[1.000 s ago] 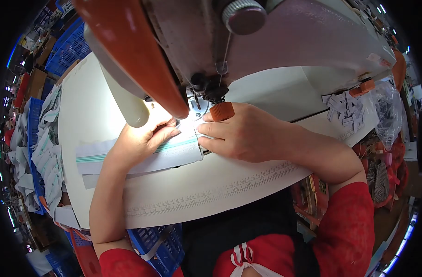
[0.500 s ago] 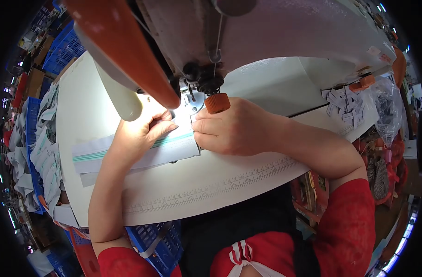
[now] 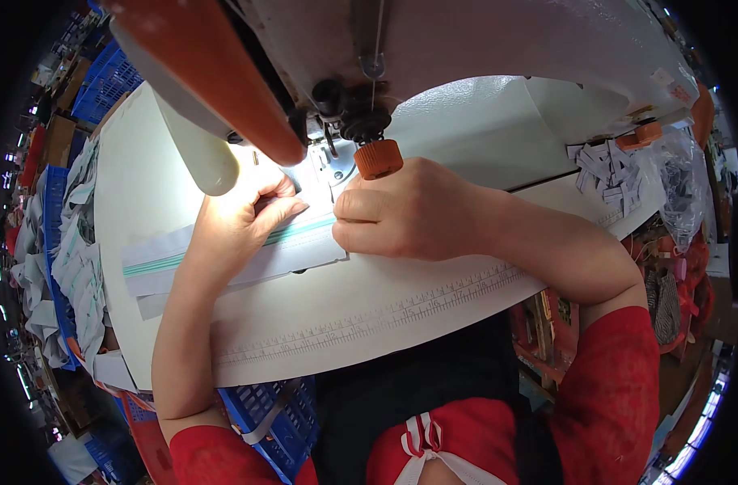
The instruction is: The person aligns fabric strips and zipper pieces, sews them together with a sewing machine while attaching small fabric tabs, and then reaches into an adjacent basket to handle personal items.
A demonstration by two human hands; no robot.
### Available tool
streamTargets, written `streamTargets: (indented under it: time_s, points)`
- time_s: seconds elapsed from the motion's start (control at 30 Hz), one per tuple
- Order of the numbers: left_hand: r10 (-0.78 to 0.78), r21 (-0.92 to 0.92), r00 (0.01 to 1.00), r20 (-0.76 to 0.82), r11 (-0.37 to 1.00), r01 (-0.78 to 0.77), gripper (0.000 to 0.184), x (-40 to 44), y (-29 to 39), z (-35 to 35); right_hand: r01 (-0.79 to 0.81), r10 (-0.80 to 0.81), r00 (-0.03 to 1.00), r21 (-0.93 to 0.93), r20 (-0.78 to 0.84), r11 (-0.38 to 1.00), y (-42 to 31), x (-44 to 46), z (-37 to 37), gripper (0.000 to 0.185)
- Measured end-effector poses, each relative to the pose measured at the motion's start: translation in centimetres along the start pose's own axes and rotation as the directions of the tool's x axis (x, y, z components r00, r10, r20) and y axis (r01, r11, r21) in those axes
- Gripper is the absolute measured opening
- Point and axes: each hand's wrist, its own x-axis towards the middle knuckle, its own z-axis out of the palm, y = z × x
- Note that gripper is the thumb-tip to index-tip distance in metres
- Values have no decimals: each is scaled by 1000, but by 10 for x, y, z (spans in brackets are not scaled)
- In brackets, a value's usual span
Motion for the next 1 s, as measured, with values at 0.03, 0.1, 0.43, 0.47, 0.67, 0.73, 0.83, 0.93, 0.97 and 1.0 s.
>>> streamTargets:
  time_s: [0.03, 0.1, 0.43, 0.47, 0.67, 0.73, 0.83, 0.93, 0.97, 1.0]
  points:
    - [-21, -1, 1000, 4, 1000, 21, 17, 0, 0, 0, 9, -9, 1000, 11, -11, 1000, 0, 0, 0, 8]
    - [2, 12, 1000, 0, 1000, -2, 16, -1, 0, 0, 3, -4, 1000, 7, 5, 1000, -1, 0, 0, 8]
    - [-12, 31, 1000, 2, 999, 12, 14, -3, 5, 1, -17, 16, 998, 17, 59, 1000, -3, -1, -4, 8]
    - [-3, 25, 1000, -19, 1000, 4, 14, -4, 3, 2, -14, 13, 999, 11, 53, 1000, -3, -1, -5, 8]
    - [-11, 51, 997, -78, 999, 15, 13, -8, 2, 2, 4, -3, 999, -3, 47, 1000, -3, -2, -5, 9]
    - [-21, 59, 996, -83, 998, 26, 13, -7, 1, 3, 7, -7, 999, -2, 53, 1000, -2, -3, -5, 10]
    - [-22, 56, 997, -71, 998, 26, 13, -8, -1, 3, 15, -15, 999, -3, 33, 1000, -2, -5, -3, 11]
    - [-29, 60, 998, -63, 998, 32, 13, -7, 0, 3, 17, -17, 999, -6, 29, 1000, -2, -5, -3, 12]
    - [-34, 65, 998, -59, 997, 37, 13, -7, 1, 3, 17, -16, 999, -9, 31, 1000, -2, -5, -3, 12]
    - [-38, 71, 998, -56, 997, 42, 13, -7, 2, 3, 17, -17, 999, -13, 33, 1000, -2, -5, -4, 12]
